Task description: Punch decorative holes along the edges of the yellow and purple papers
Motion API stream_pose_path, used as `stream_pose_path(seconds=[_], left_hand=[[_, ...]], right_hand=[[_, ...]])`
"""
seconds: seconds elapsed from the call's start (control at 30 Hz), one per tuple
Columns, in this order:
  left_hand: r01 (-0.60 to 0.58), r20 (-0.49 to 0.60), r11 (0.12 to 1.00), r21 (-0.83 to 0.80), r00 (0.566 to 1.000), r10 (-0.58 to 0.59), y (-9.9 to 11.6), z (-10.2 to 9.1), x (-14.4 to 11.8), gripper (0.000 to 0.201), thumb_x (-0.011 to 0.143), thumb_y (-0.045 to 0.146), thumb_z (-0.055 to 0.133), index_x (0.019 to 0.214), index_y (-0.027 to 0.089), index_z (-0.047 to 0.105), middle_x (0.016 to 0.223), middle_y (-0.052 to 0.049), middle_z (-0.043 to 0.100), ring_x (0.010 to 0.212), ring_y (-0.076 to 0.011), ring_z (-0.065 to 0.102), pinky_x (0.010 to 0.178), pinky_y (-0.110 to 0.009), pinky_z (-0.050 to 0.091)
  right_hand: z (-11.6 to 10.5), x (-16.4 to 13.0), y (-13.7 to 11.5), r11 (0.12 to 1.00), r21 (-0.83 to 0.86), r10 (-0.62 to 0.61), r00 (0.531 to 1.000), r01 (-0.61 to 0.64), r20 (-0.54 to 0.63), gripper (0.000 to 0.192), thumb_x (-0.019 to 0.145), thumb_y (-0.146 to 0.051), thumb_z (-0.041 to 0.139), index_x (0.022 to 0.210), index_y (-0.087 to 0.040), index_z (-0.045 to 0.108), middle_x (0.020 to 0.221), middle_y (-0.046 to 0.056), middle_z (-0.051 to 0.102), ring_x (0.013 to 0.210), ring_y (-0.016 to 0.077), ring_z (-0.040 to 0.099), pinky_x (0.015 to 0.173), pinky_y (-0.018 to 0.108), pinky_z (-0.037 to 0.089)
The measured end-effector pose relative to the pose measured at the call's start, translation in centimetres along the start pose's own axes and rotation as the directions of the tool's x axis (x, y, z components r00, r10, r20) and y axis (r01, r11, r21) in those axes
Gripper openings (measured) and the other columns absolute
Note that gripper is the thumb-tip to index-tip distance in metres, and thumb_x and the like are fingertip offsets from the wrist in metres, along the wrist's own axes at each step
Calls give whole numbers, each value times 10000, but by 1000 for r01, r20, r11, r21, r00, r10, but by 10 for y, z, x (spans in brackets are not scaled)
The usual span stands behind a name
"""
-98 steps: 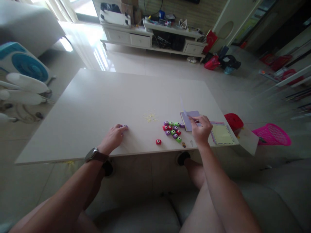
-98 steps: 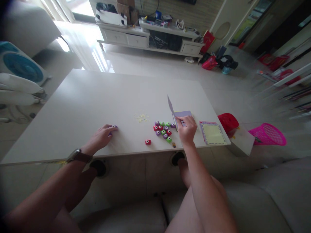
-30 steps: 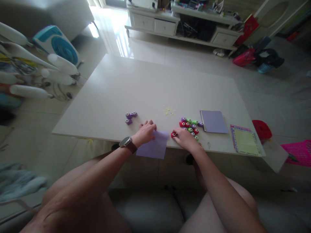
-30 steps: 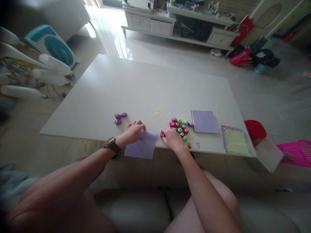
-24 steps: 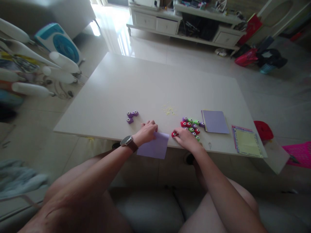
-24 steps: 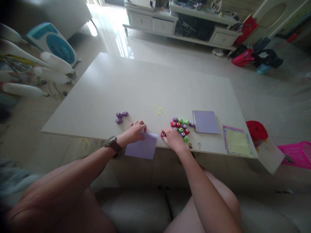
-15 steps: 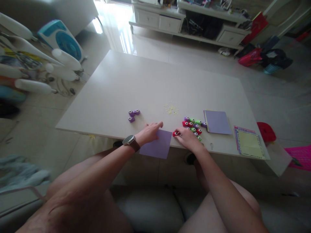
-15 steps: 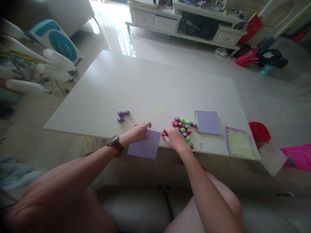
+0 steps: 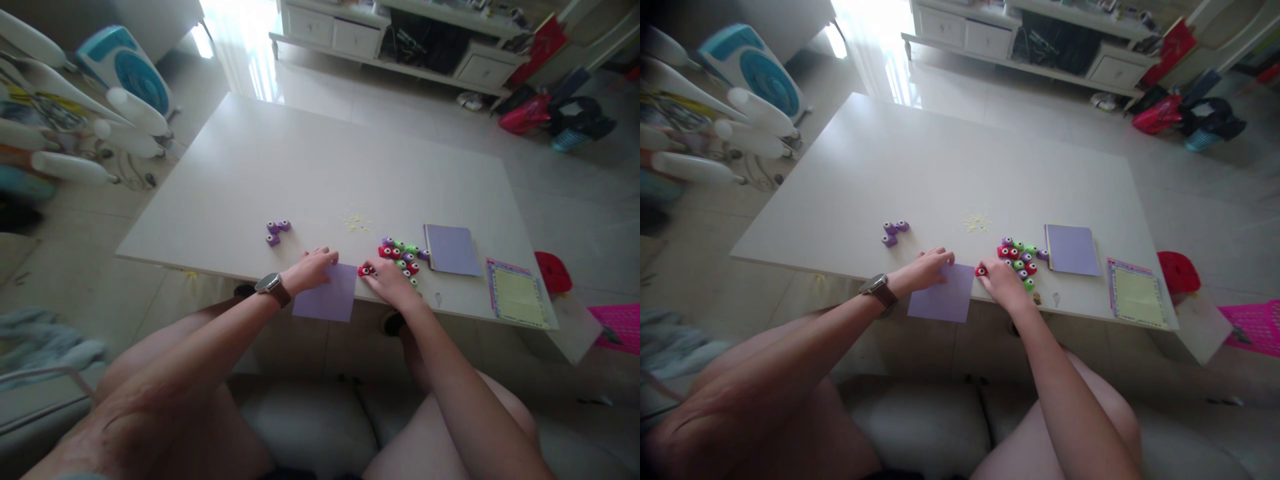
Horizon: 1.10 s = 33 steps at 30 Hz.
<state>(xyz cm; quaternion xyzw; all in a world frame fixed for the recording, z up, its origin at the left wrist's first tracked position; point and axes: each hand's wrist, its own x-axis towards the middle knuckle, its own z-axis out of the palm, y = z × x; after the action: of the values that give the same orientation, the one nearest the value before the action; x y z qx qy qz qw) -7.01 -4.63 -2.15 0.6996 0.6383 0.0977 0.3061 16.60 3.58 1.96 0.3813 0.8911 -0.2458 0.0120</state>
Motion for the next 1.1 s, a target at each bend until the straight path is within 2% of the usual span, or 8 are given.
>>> stream_pose_path(seconds=[0.23, 0.53, 1.1], left_hand=[[-3, -2, 1000, -14, 1000, 3, 2, -2, -1, 366, 826, 202, 719, 1158, 251, 573, 1203, -80, 606, 1165, -290, 566, 945, -430, 415], [2, -1, 999, -53, 1000, -2, 3, -2, -1, 357, 798, 152, 691, 1110, 257, 552, 1195, -79, 602, 1176, -302, 552, 903, -422, 422], [2, -16, 997, -80, 1000, -3, 4, -2, -2, 374, 800, 172, 711, 1124, 252, 542, 1251, -83, 592, 1191, -307, 564, 922, -440, 424]], right_hand=[[1, 0, -2, 999, -45, -6, 1000, 6, 0, 35, 974, -147, 689, 996, -172, 696, 1021, 69, 707, 944, 208, 643, 832, 276, 442], [3, 3, -1, 1000, -28, -11, 1000, 11, -15, 60, 972, -129, 679, 1008, -173, 699, 1031, 76, 708, 951, 211, 638, 846, 278, 441], [3, 2, -1, 999, -18, -49, 998, 48, -40, 58, 980, -131, 665, 1001, -177, 692, 1022, 74, 705, 957, 218, 640, 858, 284, 448]])
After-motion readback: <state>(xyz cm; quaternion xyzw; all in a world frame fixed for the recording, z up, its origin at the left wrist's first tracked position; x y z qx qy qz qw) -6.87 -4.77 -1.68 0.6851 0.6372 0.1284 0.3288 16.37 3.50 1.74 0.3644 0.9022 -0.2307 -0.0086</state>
